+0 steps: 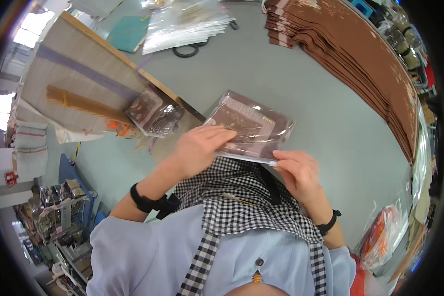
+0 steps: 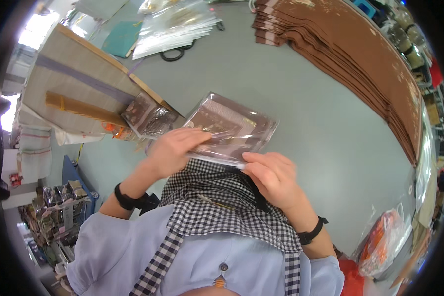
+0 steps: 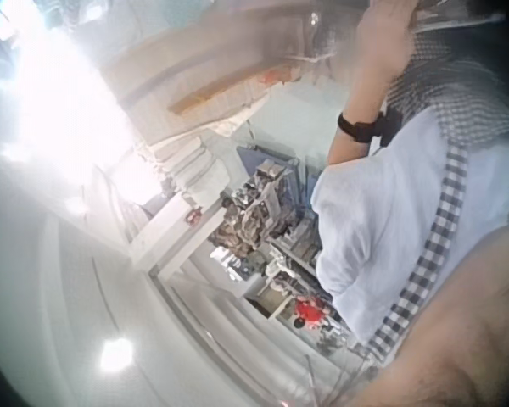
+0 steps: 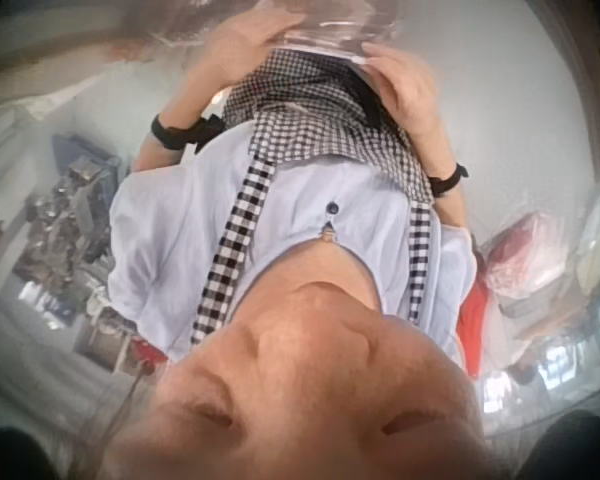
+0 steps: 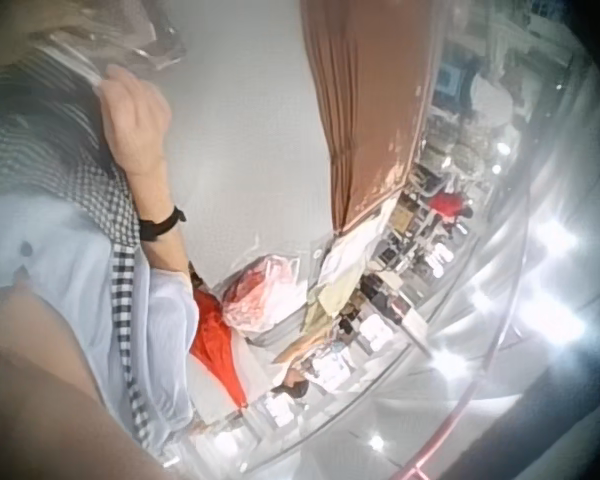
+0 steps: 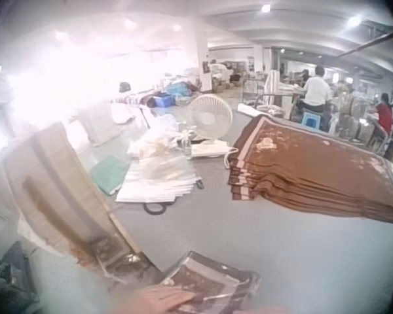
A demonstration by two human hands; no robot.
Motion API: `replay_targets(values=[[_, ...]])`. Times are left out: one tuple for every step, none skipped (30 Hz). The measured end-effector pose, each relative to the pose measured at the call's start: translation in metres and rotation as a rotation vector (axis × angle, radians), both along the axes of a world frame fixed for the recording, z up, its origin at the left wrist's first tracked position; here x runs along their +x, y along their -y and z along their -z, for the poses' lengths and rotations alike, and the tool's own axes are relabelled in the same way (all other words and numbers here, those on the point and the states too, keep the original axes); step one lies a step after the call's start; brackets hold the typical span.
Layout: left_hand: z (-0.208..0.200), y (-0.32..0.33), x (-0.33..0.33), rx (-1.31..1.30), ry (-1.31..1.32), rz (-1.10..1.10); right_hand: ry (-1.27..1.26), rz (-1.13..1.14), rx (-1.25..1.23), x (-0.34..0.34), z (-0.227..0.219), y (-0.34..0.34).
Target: The person repeatedly folds brown floral-patterned cloths on a table, places each folded piece into a clear plastic bag, and sets the packaged item aside. The process is repeated for multiple cloths in a consistent sequence.
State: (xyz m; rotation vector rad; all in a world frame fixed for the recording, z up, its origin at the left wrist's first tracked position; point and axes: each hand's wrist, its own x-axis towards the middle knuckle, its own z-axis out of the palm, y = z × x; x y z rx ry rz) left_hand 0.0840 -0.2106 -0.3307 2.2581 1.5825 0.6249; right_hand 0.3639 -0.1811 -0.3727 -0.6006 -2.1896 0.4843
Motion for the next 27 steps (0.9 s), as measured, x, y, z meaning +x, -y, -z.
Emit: replay_targets(values=[[-0.013,-0.003,-0.008,-0.16,-0.034,-0.032,-0.057,0.035,0.028,0.0,-0.001,-0.005],[-0.03,0.001,-0.024,-0.244,-0.039,-0.094,-0.065,0.088,0.009,0.001,-0.002,-0.008],[-0.048,0.012,-0.046,-0.288,0.018,-0.171,-0.069,0.121,0.0,0.002,-0.001,-0.01],[-0.067,0.027,-0.072,-0.363,0.062,-0.268,-0.034,0.183,-0.08,0.004,0.002,-0.011],[-0.081,0.043,-0.1,-0.393,0.039,-0.351,0.035,0.209,-0.141,0.005,0.006,-0.011],[-0.09,0.058,-0.128,-0.374,0.078,-0.396,0.08,0.234,-0.189,0.005,0.013,-0.01],[-0.086,0.068,-0.155,-0.416,0.08,-0.473,0.128,0.263,-0.237,0.004,0.021,-0.009],[-0.07,0.073,-0.177,-0.411,0.143,-0.507,0.17,0.25,-0.214,0.003,0.029,-0.008],[-0.048,0.076,-0.195,-0.417,0.235,-0.546,0.217,0.241,-0.192,0.002,0.037,-0.006],[-0.024,0.076,-0.212,-0.511,0.279,-0.663,0.246,0.222,-0.148,0.0,0.044,-0.005],[0.002,0.073,-0.228,-0.583,0.356,-0.765,0.282,0.228,-0.139,-0.001,0.049,-0.005],[0.033,0.069,-0.24,-0.567,0.549,-0.863,0.298,0.226,-0.107,-0.002,0.054,-0.004],[0.065,0.062,-0.25,-0.511,0.738,-0.95,0.338,0.228,-0.083,-0.002,0.057,-0.003],[0.097,0.054,-0.261,-0.408,0.893,-1.003,0.328,0.232,-0.068,-0.002,0.059,-0.003],[0.127,0.046,-0.268,-0.296,1.03,-1.071,0.335,0.239,-0.065,-0.001,0.06,-0.003],[0.156,0.041,-0.279,-0.175,1.155,-1.166,0.312,0.256,-0.051,-0.001,0.059,-0.003],[0.184,0.039,-0.287,-0.266,1.259,-1.215,0.359,0.256,-0.057,0.0,0.059,-0.003],[0.212,0.037,-0.292,-0.348,1.349,-1.291,0.369,0.264,-0.048,0.0,0.058,-0.003],[0.238,0.035,-0.298,-0.397,1.454,-1.33,0.396,0.272,-0.047,0.0,0.057,-0.003],[0.26,0.033,-0.302,-0.434,1.363,-1.362,0.392,0.276,-0.037,0.0,0.056,-0.003],[0.277,0.033,-0.305,-0.43,1.289,-1.354,0.401,0.282,-0.035,-0.001,0.055,-0.002],[0.288,0.031,-0.305,-0.518,1.25,-1.328,0.432,0.292,-0.045,-0.002,0.054,-0.002],[0.294,0.03,-0.304,-0.395,0.991,-1.258,0.423,0.296,-0.032,-0.003,0.053,-0.002],[0.298,0.03,-0.297,-0.366,0.775,-1.156,0.435,0.3,-0.034,-0.004,0.052,-0.001],[0.295,0.027,-0.293,-0.296,0.563,-1.155,0.431,0.318,-0.035,-0.004,0.051,-0.001],[0.293,0.026,-0.281,-0.215,0.309,-1.022,0.447,0.308,-0.033,-0.005,0.05,-0.001],[0.288,0.024,-0.271,-0.104,0.024,-0.999,0.448,0.313,-0.036,-0.005,0.048,-0.001]])
